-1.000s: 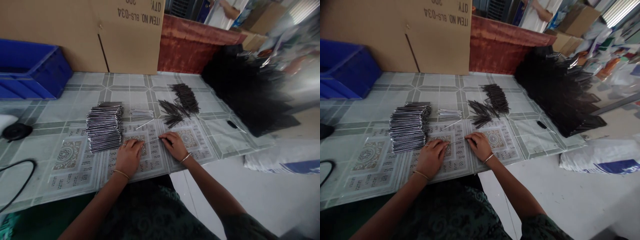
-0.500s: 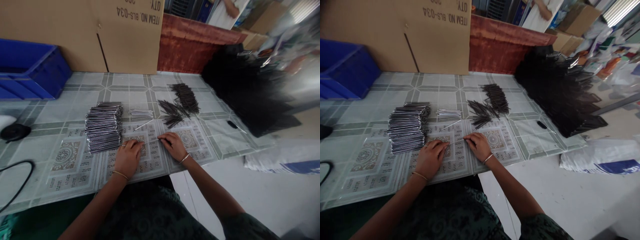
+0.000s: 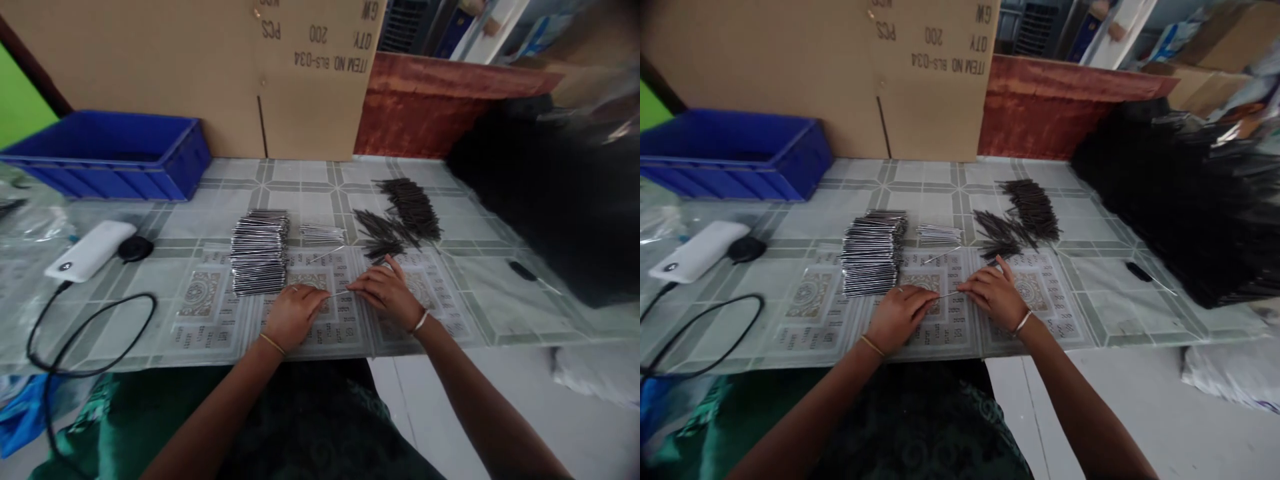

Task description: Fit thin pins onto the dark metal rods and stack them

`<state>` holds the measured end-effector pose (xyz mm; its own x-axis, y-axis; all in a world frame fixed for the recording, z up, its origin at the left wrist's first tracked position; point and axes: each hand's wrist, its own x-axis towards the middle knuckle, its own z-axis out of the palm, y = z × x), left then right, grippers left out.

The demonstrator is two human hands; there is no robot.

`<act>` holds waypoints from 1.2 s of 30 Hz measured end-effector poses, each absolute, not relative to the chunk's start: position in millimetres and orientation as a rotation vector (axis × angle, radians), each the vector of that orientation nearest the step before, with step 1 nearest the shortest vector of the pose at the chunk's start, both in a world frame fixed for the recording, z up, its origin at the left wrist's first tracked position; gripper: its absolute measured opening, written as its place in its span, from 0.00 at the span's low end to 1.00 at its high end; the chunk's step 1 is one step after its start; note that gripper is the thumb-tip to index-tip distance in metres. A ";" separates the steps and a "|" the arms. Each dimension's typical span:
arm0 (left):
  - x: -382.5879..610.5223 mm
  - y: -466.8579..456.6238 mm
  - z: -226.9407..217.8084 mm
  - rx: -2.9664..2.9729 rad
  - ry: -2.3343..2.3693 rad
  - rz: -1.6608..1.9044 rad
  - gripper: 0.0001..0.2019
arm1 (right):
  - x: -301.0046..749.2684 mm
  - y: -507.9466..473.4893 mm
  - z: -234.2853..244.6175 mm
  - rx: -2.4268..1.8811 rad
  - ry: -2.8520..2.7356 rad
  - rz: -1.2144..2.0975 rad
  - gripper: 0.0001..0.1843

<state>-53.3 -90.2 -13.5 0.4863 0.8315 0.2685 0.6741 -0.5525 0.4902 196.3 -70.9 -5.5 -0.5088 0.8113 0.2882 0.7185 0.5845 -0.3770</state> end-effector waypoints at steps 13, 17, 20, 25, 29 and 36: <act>-46.4 -120.4 -9.4 1.432 1.408 1.413 0.23 | 86.7 -60.8 13.4 -1.079 -2.196 0.356 0.09; -75.0 -107.5 -0.2 1.609 1.498 1.438 0.26 | 50.9 -41.0 27.6 -1.081 -2.242 0.337 0.09; -103.7 -87.2 5.4 1.847 1.673 1.393 0.27 | 20.0 -18.5 31.9 -1.116 -2.269 0.289 0.10; -137.0 -55.3 -3.2 2.042 2.035 1.092 0.30 | -29.8 18.8 16.0 -1.241 -2.323 0.155 0.10; -146.0 -46.4 -17.1 2.028 2.007 0.985 0.31 | -31.5 21.4 11.5 -1.285 -2.363 0.126 0.11; -130.7 -59.0 -5.2 2.186 1.983 1.073 0.28 | 119.7 18.9 8.9 -1.632 -2.146 -0.056 0.16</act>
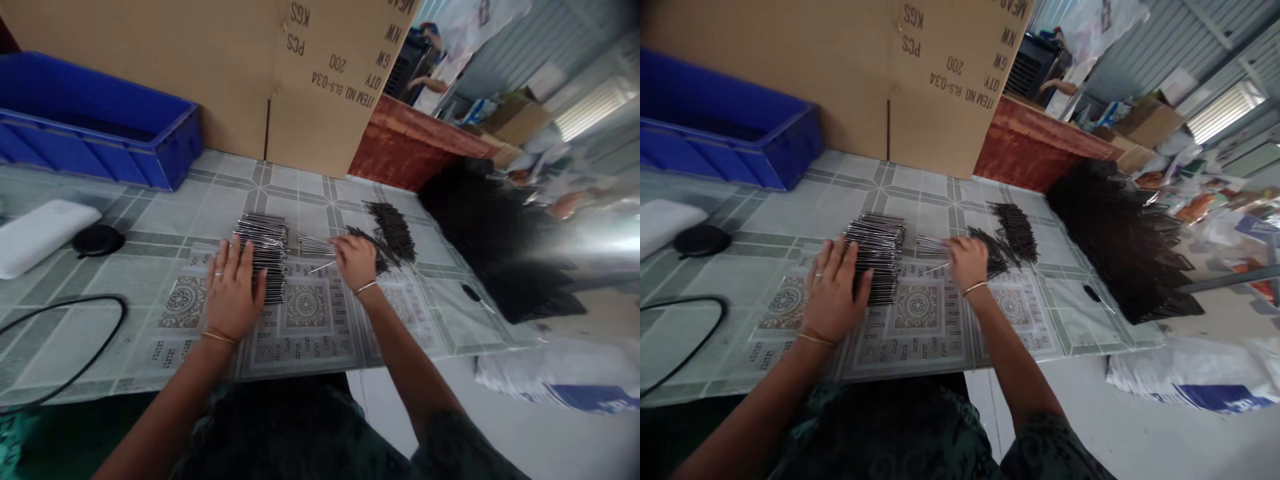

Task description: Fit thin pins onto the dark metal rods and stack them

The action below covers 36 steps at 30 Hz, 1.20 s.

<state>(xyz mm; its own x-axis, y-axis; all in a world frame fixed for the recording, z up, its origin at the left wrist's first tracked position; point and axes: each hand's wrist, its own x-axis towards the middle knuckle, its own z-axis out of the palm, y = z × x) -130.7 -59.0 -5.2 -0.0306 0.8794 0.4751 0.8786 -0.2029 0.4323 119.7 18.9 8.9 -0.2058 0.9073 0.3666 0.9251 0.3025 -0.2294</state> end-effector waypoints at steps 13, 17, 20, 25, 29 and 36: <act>-26.3 -45.4 -12.5 2.481 1.797 0.263 0.20 | 204.0 63.8 -9.1 -1.920 -2.127 0.039 0.12; -24.6 -38.4 -5.6 2.507 1.831 0.146 0.17 | 227.5 76.4 -6.6 -1.545 -1.836 0.452 0.11; -20.3 -34.4 -4.2 2.510 1.869 0.094 0.17 | 240.1 85.8 -8.3 -1.412 -1.619 0.596 0.11; -14.4 -29.7 -1.1 2.494 1.887 0.004 0.18 | 258.9 86.4 -10.0 -1.409 -1.488 0.532 0.16; -13.1 -27.6 2.3 2.472 1.874 -0.022 0.18 | 277.7 84.4 -5.5 -1.339 -1.328 0.387 0.20; -9.9 -21.6 0.6 2.483 1.840 -0.014 0.17 | 281.5 86.1 4.6 -1.313 -1.343 0.367 0.20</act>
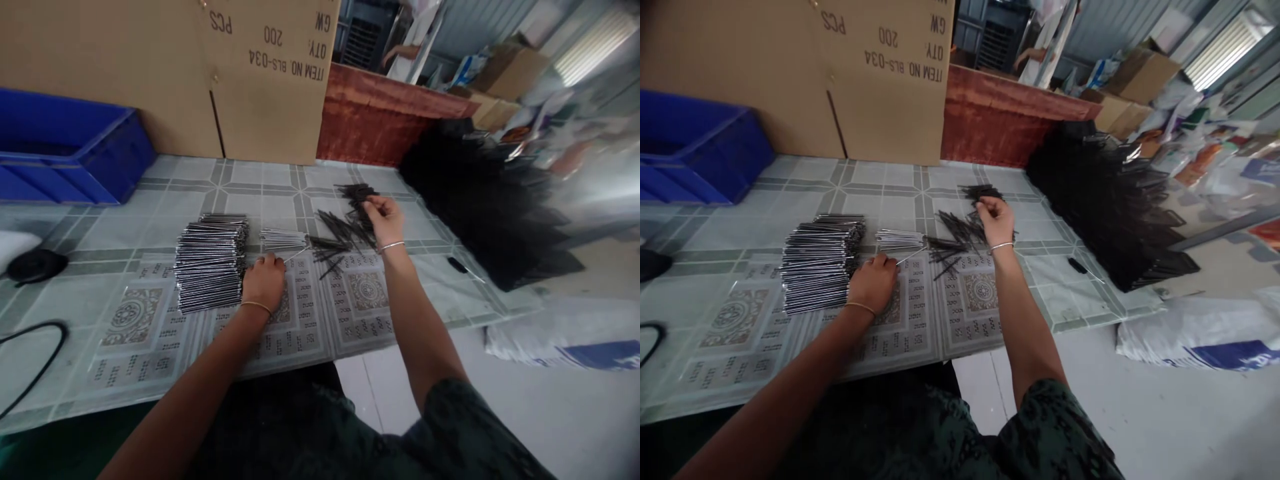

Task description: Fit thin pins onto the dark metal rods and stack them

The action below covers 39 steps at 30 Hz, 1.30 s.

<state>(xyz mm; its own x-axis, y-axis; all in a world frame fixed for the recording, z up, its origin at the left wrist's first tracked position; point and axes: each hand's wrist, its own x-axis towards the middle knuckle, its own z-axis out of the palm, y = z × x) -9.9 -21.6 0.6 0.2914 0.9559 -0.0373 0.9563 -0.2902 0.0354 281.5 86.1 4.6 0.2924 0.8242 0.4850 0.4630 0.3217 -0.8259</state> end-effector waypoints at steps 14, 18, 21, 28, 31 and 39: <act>-15.1 -48.8 12.0 2.517 1.868 -0.029 0.17 | 284.9 78.2 2.2 -1.311 -1.257 0.508 0.21; -24.8 -70.5 5.0 2.483 1.827 -0.025 0.17 | 283.9 69.0 14.7 -1.302 -1.251 0.395 0.21; -33.2 -83.0 -3.8 2.452 1.812 0.028 0.16 | 266.1 39.1 26.7 -1.230 -1.482 0.220 0.15; -44.3 -94.1 -20.7 2.360 1.802 0.222 0.15 | 212.2 -40.9 -22.0 -1.214 -2.399 0.596 0.13; -44.7 -93.5 -21.5 2.351 1.780 0.248 0.15 | 217.6 -25.1 -33.8 -1.303 -2.362 0.471 0.13; -47.2 -92.1 -19.9 2.244 1.727 0.382 0.14 | 229.4 -23.1 -30.1 -1.199 -2.091 0.619 0.14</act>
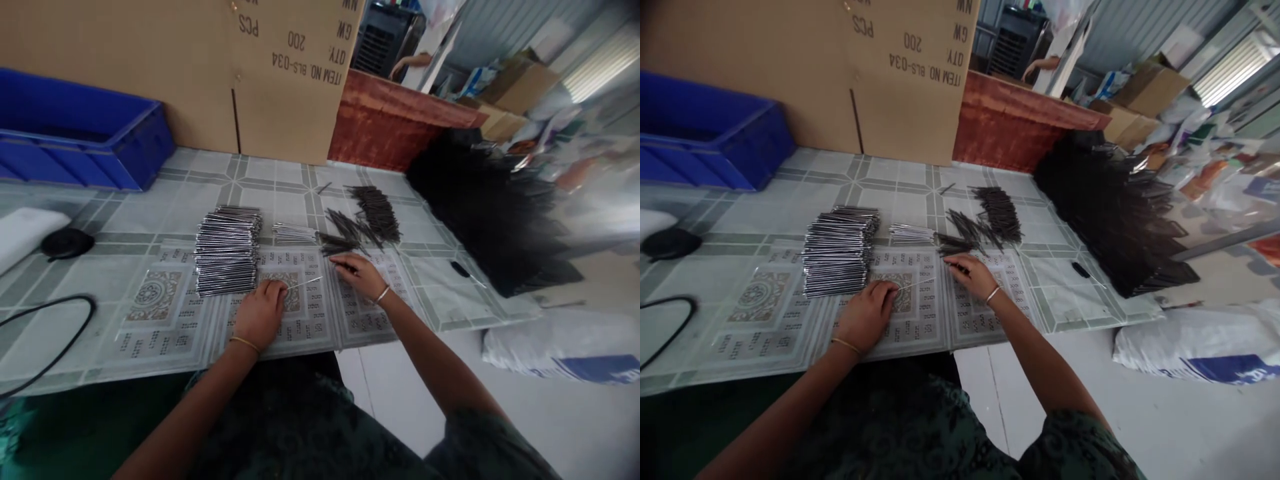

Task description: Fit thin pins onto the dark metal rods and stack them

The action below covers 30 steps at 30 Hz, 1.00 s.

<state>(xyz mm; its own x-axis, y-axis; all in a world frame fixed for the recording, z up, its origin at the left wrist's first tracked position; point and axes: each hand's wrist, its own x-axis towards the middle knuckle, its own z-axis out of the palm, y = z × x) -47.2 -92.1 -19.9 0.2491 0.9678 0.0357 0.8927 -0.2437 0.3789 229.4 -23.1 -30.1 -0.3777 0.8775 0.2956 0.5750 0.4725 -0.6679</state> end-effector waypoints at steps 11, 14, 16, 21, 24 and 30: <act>-47.9 -89.1 -21.4 2.230 1.695 0.415 0.13 | 205.6 -50.8 -42.7 -1.221 -1.970 0.724 0.09; -48.2 -88.9 -21.7 2.215 1.691 0.424 0.13 | 206.6 -50.9 -42.4 -1.198 -1.968 0.739 0.09; -48.4 -89.0 -21.8 2.207 1.678 0.445 0.13 | 207.3 -51.3 -43.0 -1.198 -1.971 0.742 0.09; -48.8 -88.6 -21.6 2.193 1.662 0.468 0.13 | 207.4 -50.7 -43.2 -1.202 -1.979 0.739 0.08; -48.7 -88.3 -21.1 2.201 1.665 0.460 0.13 | 206.6 -50.5 -41.9 -1.180 -1.984 0.738 0.08; -48.6 -88.5 -19.9 2.211 1.659 0.469 0.13 | 205.8 -51.5 -40.3 -1.178 -1.981 0.733 0.08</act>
